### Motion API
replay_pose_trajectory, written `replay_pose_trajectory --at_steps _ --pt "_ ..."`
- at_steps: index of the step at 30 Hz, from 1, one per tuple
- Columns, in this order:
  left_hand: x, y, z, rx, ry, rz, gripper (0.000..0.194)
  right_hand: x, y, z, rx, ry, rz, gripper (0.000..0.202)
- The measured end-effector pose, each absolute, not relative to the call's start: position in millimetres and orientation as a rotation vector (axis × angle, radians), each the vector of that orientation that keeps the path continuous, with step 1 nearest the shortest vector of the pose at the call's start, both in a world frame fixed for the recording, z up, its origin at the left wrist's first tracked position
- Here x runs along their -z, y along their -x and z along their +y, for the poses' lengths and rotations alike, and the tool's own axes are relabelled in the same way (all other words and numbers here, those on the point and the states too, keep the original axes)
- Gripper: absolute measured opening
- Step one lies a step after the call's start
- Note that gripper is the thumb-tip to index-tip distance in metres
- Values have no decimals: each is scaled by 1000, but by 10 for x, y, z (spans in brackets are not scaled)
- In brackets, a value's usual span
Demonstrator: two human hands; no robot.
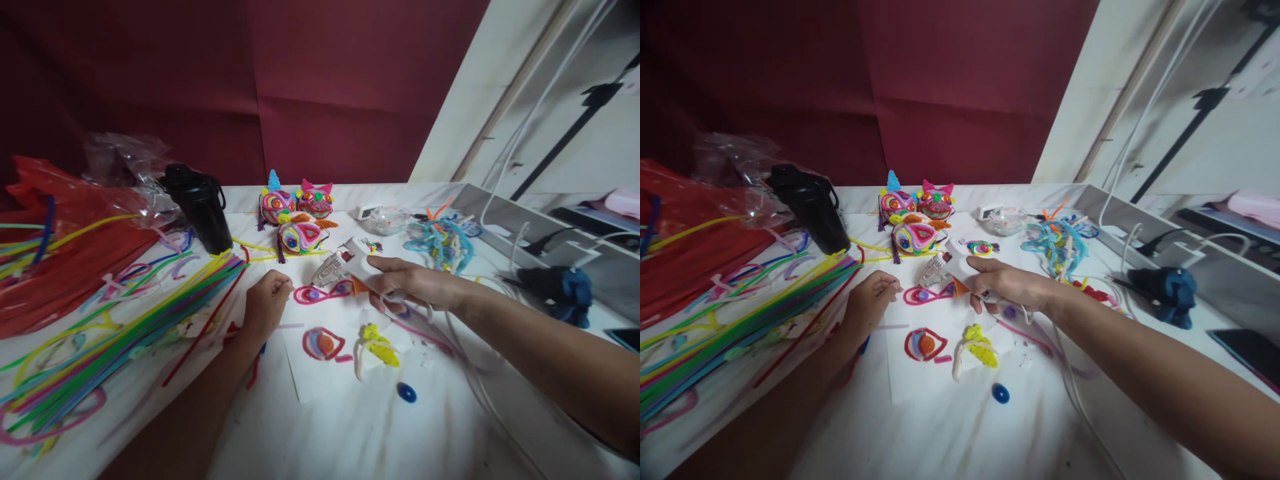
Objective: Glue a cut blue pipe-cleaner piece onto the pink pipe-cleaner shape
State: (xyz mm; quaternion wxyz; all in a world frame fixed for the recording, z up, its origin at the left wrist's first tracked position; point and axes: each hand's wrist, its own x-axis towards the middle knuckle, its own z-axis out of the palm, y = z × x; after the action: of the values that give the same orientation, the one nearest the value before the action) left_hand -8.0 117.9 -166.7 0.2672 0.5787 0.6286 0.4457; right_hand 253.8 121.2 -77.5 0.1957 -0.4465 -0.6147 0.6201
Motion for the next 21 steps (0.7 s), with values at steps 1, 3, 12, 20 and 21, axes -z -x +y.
replay_pose_trajectory --at_steps 1,3,12,20,21 --pt "1654 76 1174 -1205 -1557 1696 14 781 -2550 1209 -1742 1246 -1711 25" --pt "1626 67 1162 -1213 -1548 1696 13 792 -2576 1202 -1749 1235 -1685 26" --pt "1601 76 1159 -1283 -1582 1699 14 883 -2628 1136 -1748 1174 -1537 31" --pt "1644 74 1176 -1353 -1485 1582 15 935 -2617 1030 -1769 1071 -1348 29" --pt "1655 78 1180 -1364 -1487 1575 16 935 -2619 1019 -1773 1054 -1338 29"
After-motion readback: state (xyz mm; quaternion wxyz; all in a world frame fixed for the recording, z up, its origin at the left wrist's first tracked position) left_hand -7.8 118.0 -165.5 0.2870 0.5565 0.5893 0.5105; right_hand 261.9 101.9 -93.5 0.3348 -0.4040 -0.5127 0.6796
